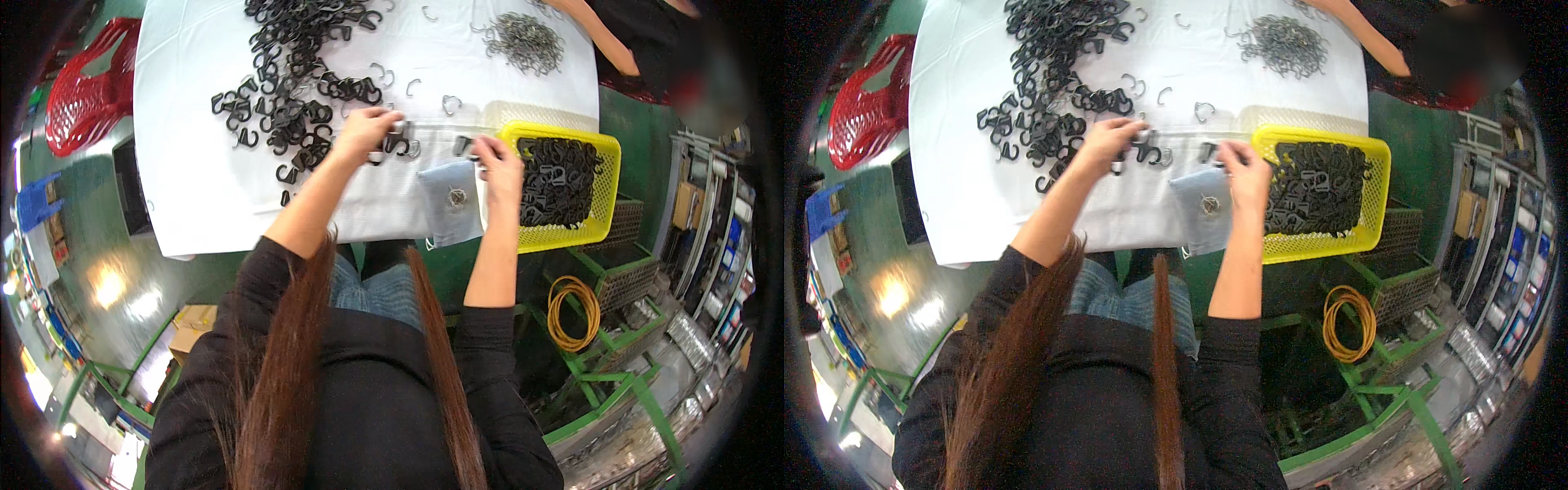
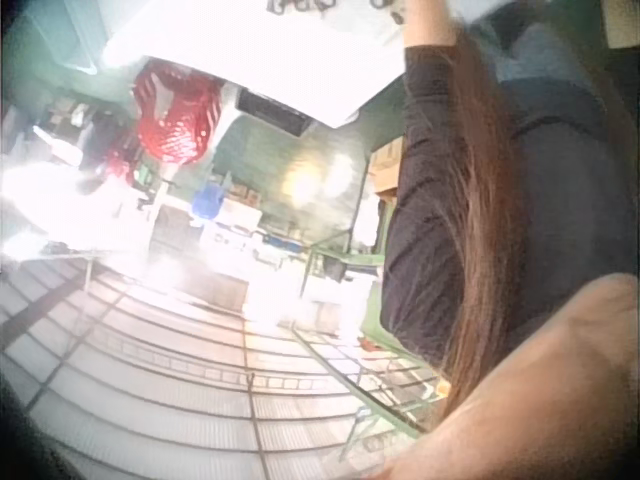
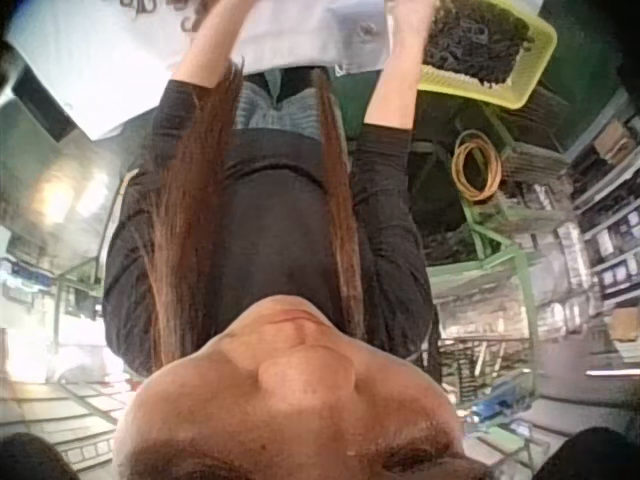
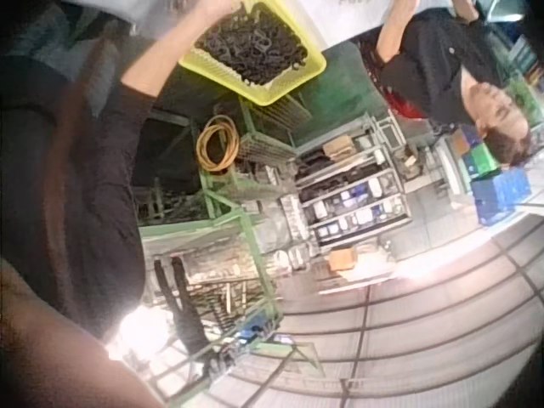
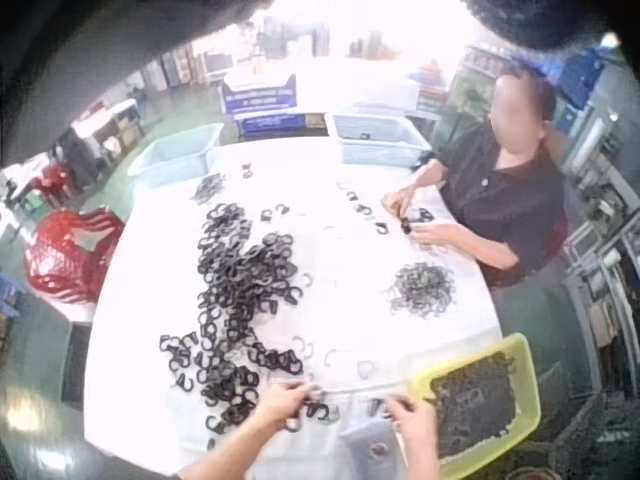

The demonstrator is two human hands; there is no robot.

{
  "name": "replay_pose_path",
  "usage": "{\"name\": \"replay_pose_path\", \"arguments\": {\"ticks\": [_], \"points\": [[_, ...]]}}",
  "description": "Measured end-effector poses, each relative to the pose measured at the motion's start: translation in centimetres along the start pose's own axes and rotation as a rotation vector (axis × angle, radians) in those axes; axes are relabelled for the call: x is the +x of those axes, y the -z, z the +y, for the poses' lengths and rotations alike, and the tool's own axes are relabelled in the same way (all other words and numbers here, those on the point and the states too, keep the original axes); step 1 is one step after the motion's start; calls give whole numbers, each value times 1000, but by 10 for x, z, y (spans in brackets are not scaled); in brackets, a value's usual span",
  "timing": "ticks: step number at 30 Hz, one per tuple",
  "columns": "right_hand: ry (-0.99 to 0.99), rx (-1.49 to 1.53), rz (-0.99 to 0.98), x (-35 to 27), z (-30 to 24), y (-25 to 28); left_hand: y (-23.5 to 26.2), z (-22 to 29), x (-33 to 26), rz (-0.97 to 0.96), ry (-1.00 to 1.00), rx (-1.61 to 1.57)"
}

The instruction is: The person sorts small black plastic clips from a pile on a white table, separating them from metal rings and placing the clips into a yellow basket. Another person works nearby on similar items.

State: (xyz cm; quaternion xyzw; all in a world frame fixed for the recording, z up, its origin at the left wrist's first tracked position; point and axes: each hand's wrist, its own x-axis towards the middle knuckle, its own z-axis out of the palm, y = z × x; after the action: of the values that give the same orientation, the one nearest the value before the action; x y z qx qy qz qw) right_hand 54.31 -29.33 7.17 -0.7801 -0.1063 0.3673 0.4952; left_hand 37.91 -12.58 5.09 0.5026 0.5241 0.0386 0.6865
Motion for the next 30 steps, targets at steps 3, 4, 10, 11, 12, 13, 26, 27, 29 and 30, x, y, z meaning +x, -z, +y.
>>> {"name": "replay_pose_path", "arguments": {"ticks": [3,4,10,11,12,13,26,27,29,30], "points": [[58,-43,402,-9,-4,63,-99,31,-17,-239,-91,87],[107,-59,473,-9,-4,86,-139,40,-29,-261,-148,42],[237,-740,742,1,2,152,-202,46,-42,19,-673,274],[256,-854,816,0,2,139,-177,37,-28,61,-733,242],[491,-871,808,0,1,121,-145,23,-16,191,-796,332],[604,-870,742,-1,0,95,-107,11,-2,271,-847,447],[225,-746,-281,18,40,-114,22,-73,7,290,-485,341],[153,-554,-317,20,37,-106,28,-73,1,219,-381,214],[99,-126,-366,23,29,-93,55,-74,-10,21,-170,-275],[-54,41,-382,22,25,-90,76,-74,-16,-55,-78,-365]]}}
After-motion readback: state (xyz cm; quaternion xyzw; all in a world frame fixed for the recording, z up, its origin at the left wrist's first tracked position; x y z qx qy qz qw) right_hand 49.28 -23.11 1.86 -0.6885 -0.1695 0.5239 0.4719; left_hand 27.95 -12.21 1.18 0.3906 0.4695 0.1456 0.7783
